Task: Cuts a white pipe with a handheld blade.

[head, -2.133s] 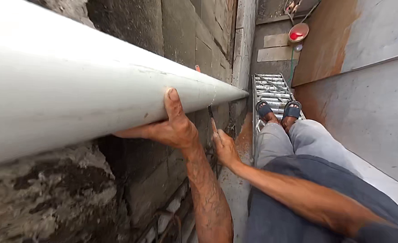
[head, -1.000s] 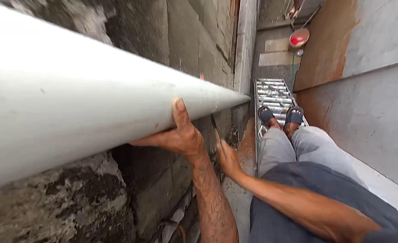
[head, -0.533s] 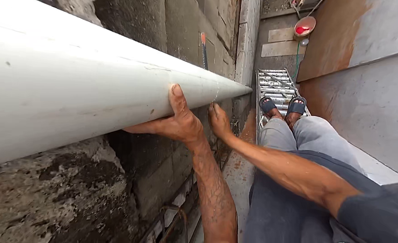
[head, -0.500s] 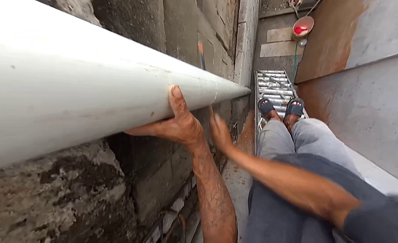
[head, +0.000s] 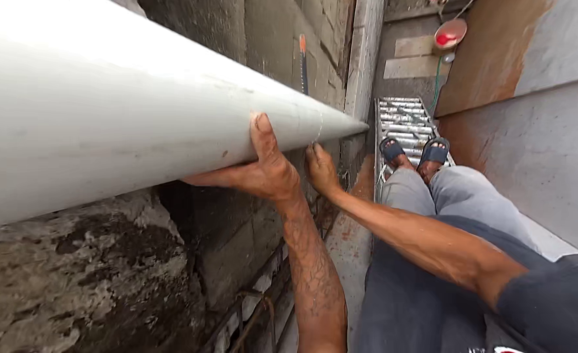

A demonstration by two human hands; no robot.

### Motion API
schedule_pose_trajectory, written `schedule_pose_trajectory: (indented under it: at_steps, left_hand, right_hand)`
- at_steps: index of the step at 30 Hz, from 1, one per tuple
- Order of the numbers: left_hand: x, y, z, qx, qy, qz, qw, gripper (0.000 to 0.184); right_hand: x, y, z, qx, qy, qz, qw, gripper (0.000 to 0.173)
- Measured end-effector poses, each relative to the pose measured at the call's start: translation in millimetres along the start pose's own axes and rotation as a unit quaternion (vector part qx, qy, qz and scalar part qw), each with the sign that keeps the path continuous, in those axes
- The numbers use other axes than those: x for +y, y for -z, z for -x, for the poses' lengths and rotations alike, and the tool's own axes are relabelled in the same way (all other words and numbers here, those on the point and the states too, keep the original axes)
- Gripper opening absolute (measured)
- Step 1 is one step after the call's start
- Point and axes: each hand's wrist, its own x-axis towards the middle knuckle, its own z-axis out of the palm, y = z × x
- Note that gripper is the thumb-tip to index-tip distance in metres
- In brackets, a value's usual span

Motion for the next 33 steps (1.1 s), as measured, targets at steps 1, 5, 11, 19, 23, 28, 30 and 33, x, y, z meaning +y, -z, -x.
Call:
schedule_pose_trajectory:
  at_steps: [1, 5, 11, 19, 23, 28, 30, 33]
  left_hand:
    - [0.2, -0.7, -1.8, 0.002, -0.006, 0.011, 1.000, 0.103]
    - [-5.1, -15.0, -10.3, 0.026, -0.023, 0.052, 0.998, 0.110]
    - [-2.5, -12.5, -10.9, 0.029, -0.019, 0.036, 0.999, 0.110]
    - [-4.8, -14.4, -12.5, 0.036, -0.036, 0.042, 0.998, 0.108]
    - [-1.1, -6.8, -5.9, 0.014, -0.017, 0.032, 0.999, 0.105]
    - [-3.1, -17.0, -10.6, 0.032, -0.026, 0.056, 0.998, 0.109]
    - [-3.5, -17.7, -11.2, 0.028, -0.024, 0.059, 0.998, 0.109]
    - [-0.3, -8.2, -5.1, 0.013, -0.013, 0.018, 1.000, 0.106]
  right_hand:
    - [7.7, 1.3, 16.4, -0.004, 0.006, 0.001, 1.000, 0.038]
    - [-6.2, 7.7, 17.7, -0.019, -0.033, -0.002, 0.999, 0.038]
    - [17.1, 5.6, 32.6, -0.026, -0.027, -0.002, 0.999, 0.036]
    - [26.6, 0.8, 39.5, -0.019, -0.017, -0.027, 0.999, 0.037]
    - [-5.3, -2.8, 13.0, -0.018, -0.048, -0.029, 0.998, 0.039]
    - [18.2, 1.7, 41.0, -0.008, -0.033, -0.009, 0.999, 0.034]
    - [-7.5, 5.0, 13.7, -0.022, -0.050, -0.016, 0.998, 0.037]
    - [1.0, -2.5, 4.0, -0.008, -0.022, -0.017, 1.000, 0.037]
